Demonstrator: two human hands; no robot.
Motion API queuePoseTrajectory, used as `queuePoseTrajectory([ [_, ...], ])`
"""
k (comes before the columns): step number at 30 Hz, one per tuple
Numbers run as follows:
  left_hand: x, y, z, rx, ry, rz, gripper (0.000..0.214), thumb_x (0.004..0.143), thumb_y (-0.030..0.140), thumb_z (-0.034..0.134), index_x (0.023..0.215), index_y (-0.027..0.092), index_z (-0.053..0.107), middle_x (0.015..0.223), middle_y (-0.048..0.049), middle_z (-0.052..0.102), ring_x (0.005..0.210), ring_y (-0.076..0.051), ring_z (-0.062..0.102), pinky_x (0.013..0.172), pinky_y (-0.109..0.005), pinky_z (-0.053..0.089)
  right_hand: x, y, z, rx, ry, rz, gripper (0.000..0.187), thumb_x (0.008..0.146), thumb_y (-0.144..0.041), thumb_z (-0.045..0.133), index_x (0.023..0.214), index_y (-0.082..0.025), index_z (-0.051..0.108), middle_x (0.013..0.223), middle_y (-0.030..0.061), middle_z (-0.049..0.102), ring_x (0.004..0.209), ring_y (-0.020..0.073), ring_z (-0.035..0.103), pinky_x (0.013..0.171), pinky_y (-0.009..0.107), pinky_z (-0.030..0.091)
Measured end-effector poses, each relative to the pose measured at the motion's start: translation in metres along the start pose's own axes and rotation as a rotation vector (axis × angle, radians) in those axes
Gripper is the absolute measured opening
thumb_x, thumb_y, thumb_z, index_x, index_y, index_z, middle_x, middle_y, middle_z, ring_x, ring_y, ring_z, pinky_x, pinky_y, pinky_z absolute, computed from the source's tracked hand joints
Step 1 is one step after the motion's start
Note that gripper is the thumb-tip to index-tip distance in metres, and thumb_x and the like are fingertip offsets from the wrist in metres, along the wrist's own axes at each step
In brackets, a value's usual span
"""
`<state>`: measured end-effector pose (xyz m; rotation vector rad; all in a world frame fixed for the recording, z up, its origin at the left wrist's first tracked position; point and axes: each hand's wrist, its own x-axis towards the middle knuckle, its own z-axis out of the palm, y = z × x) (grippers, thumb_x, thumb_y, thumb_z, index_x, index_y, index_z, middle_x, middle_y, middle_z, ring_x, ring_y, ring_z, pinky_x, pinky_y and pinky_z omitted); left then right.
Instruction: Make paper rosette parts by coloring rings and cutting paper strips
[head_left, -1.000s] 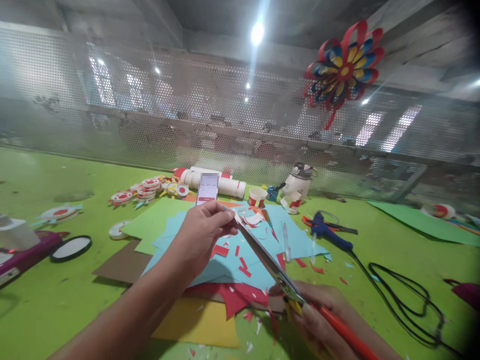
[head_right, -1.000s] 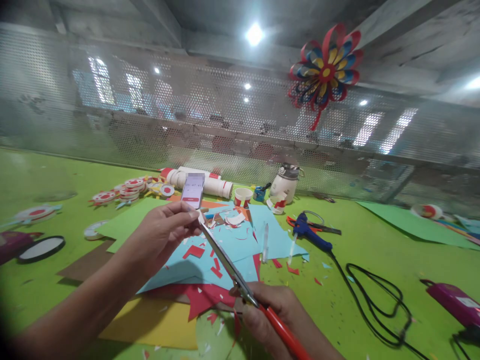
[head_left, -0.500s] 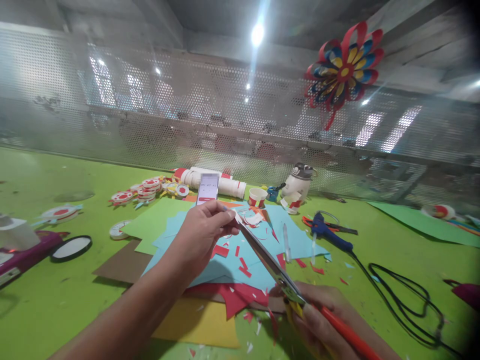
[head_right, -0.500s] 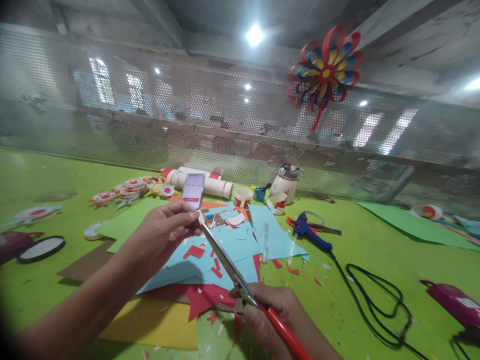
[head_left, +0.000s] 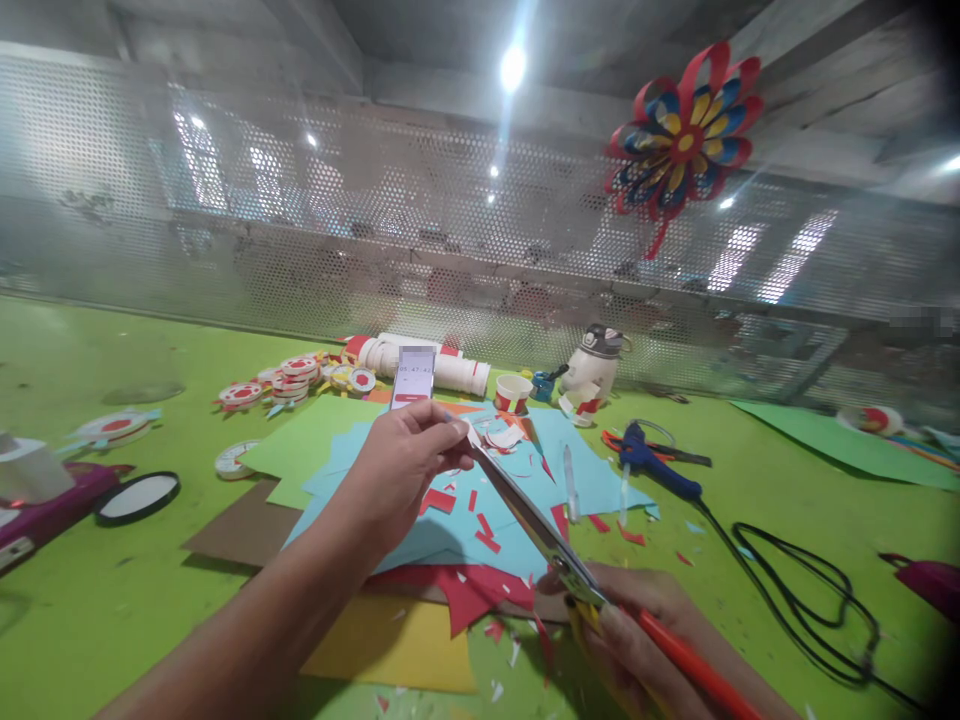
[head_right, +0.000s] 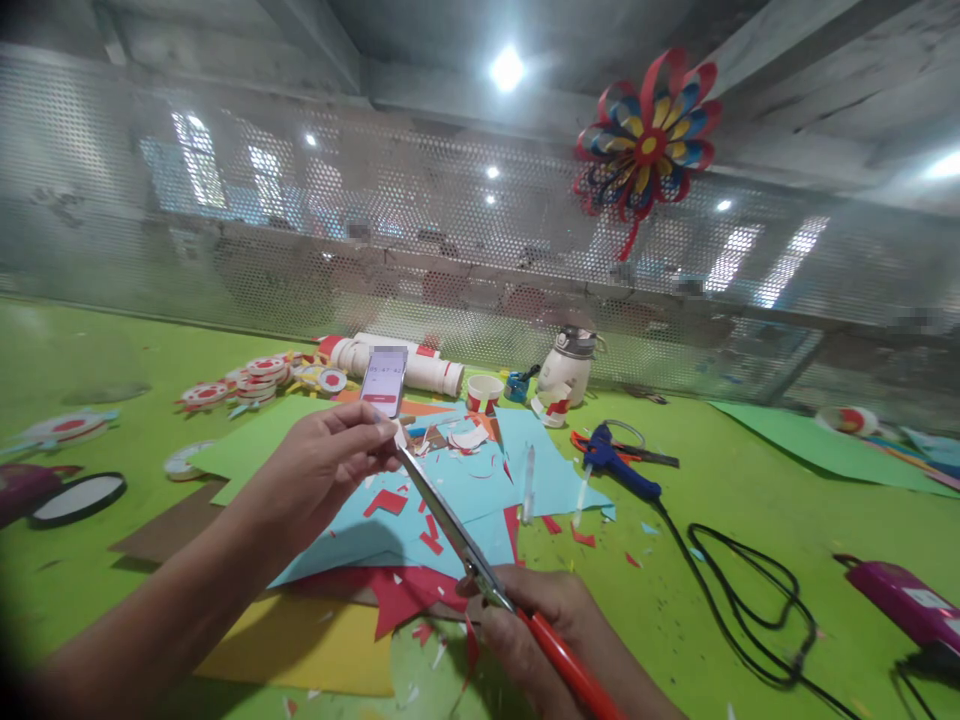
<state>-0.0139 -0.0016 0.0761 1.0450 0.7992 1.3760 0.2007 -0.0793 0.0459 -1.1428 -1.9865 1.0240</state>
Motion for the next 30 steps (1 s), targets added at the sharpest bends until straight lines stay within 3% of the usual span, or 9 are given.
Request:
queuePoseTrajectory([
  [13,0.002,-0.001,-0.001,0.031,0.005,0.010,0.014,0.066,0.019,0.068,0.060,0.014,0.057,0.060,-0.0020,0.060,0.056,-0.011,0.055,0.061,-0.026,0.044,0.001,0.002,0.002,0.027,-0.011,0.054,0.051,0.090,-0.058,0.040,0.083,-0.015,0.066,0.061,0.0002,0.044,0.052,0.0110,0.034,0.044,0.023,0.026],
  [19,0.002,-0.004,-0.002,0.067,0.018,0.044,0.016,0.067,0.022,0.070,0.061,0.014,0.058,0.063,-0.0028,0.061,0.059,-0.012,0.056,0.063,-0.028,0.045,0.001,0.004,0.004,0.059,0.004,0.035,0.051,0.090,-0.057,0.038,0.079,-0.016,0.066,0.068,0.0040,0.052,0.060,0.0144,0.045,0.048,0.023,0.036],
  [26,0.002,-0.006,0.000,0.048,0.031,0.046,0.017,0.067,0.023,0.071,0.062,0.014,0.058,0.061,-0.0017,0.061,0.057,-0.012,0.057,0.063,-0.028,0.046,0.004,0.012,0.002,-0.041,-0.009,-0.068,0.054,0.092,-0.058,0.033,0.083,-0.015,0.065,0.067,0.0051,0.059,0.059,0.0158,0.053,0.055,0.026,0.043],
  [30,0.001,-0.006,0.001,0.023,0.039,0.015,0.016,0.066,0.021,0.070,0.062,0.013,0.057,0.060,-0.0013,0.061,0.057,-0.011,0.057,0.065,-0.027,0.047,0.005,0.015,0.000,-0.138,0.007,-0.105,0.047,0.090,-0.056,0.040,0.087,-0.018,0.067,0.071,0.0053,0.064,0.063,0.0180,0.058,0.057,0.025,0.046],
])
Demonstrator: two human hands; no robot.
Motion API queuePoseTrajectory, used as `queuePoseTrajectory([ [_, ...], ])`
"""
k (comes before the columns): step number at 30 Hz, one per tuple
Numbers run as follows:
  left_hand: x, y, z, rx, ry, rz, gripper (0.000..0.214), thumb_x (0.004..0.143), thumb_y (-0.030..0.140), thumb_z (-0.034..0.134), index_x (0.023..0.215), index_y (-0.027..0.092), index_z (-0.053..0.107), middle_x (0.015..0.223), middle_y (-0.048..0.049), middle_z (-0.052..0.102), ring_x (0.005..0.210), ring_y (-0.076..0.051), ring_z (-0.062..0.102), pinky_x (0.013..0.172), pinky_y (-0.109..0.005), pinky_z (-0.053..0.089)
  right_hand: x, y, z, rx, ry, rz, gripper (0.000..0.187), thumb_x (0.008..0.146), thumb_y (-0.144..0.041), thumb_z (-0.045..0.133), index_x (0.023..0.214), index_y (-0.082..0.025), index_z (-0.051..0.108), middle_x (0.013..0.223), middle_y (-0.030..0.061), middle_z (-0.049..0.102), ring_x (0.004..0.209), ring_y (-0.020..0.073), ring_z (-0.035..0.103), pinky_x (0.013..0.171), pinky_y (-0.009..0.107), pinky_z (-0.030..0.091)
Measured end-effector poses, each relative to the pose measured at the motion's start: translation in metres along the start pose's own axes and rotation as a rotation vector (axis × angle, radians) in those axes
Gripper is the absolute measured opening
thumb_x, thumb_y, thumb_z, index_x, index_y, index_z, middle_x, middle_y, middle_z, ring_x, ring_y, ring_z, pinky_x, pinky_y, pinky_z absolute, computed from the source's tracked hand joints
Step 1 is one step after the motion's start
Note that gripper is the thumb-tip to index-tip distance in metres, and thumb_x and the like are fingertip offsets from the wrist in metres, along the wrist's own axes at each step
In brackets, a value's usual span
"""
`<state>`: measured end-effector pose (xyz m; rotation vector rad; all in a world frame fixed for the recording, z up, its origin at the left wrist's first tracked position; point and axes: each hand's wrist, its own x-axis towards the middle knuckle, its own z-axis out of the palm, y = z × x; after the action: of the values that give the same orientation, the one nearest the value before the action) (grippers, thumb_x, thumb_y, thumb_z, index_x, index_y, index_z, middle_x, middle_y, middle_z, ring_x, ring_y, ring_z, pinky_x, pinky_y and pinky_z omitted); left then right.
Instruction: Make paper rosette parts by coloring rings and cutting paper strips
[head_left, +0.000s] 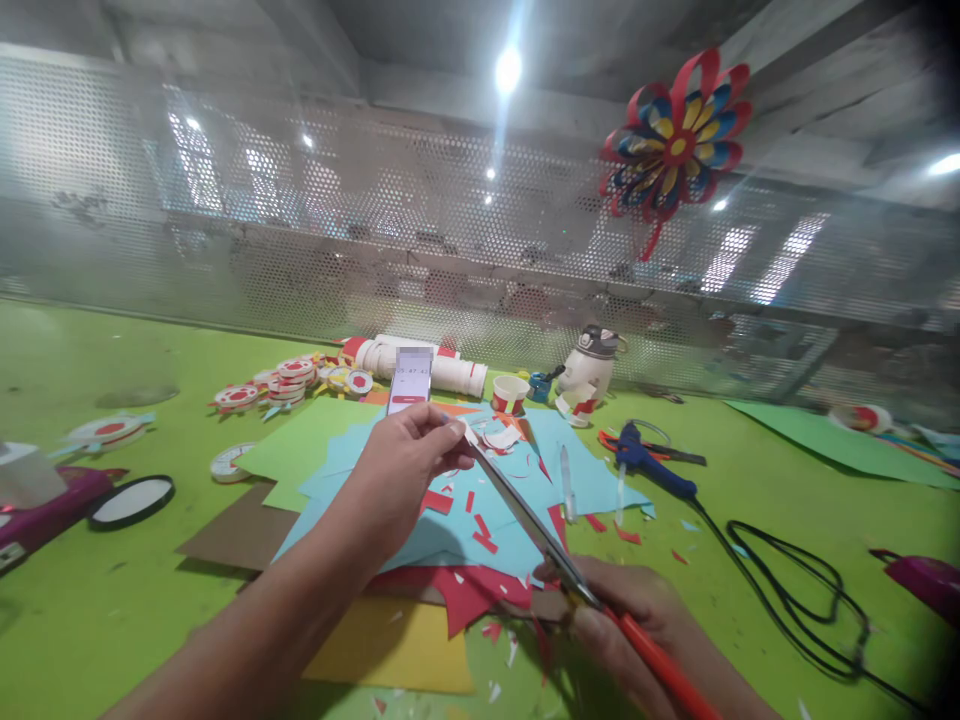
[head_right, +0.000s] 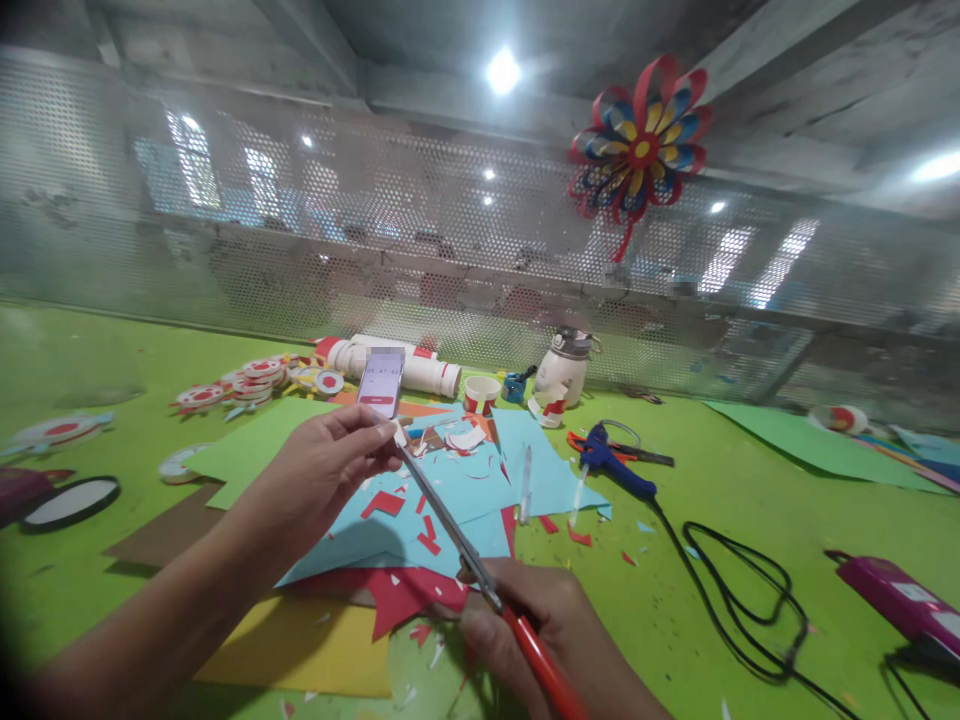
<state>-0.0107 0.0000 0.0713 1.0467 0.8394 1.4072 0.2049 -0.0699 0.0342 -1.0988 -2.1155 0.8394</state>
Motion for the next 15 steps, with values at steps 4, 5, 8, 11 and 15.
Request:
queuePoseTrajectory([
  [4,0.0006,0.0005,-0.0006,0.012,0.039,0.013,0.015,0.068,0.020,0.070,0.062,0.013,0.057,0.061,-0.0016,0.062,0.058,-0.011,0.058,0.067,-0.028,0.048,-0.0003,0.0006,0.0003,-0.081,0.034,-0.016,0.047,0.089,-0.056,0.042,0.085,-0.017,0.068,0.070,0.0052,0.063,0.061,0.0174,0.055,0.055,0.024,0.045],
  [5,0.0012,0.0015,-0.0011,0.008,0.060,0.026,0.015,0.068,0.020,0.069,0.062,0.014,0.057,0.060,-0.0017,0.062,0.058,-0.012,0.059,0.067,-0.028,0.048,-0.0004,-0.0003,0.0007,-0.079,0.016,-0.026,0.048,0.089,-0.057,0.041,0.084,-0.017,0.068,0.069,0.0048,0.062,0.060,0.0168,0.054,0.054,0.024,0.044],
  [8,0.0033,0.0055,-0.0026,-0.020,0.112,0.055,0.014,0.068,0.017,0.069,0.062,0.014,0.056,0.058,-0.0021,0.062,0.058,-0.012,0.060,0.065,-0.027,0.048,-0.0005,-0.0040,0.0011,-0.047,-0.038,-0.060,0.053,0.087,-0.062,0.040,0.080,-0.017,0.067,0.067,0.0041,0.061,0.058,0.0160,0.053,0.054,0.024,0.044],
  [11,0.0042,0.0075,-0.0030,-0.035,0.111,0.055,0.015,0.066,0.017,0.070,0.062,0.013,0.056,0.058,-0.0011,0.061,0.057,-0.012,0.060,0.063,-0.025,0.047,-0.0004,-0.0050,-0.0005,-0.038,-0.031,-0.057,0.053,0.087,-0.063,0.041,0.079,-0.017,0.068,0.068,0.0046,0.063,0.059,0.0166,0.055,0.055,0.024,0.046],
  [15,0.0041,0.0036,-0.0023,-0.042,0.094,0.075,0.016,0.067,0.020,0.072,0.065,0.013,0.057,0.060,0.0004,0.061,0.059,-0.012,0.062,0.068,-0.027,0.049,-0.0015,0.0005,-0.0027,-0.063,0.081,-0.036,0.050,0.089,-0.058,0.043,0.093,-0.016,0.070,0.075,0.0069,0.067,0.064,0.0189,0.060,0.058,0.025,0.049],
])
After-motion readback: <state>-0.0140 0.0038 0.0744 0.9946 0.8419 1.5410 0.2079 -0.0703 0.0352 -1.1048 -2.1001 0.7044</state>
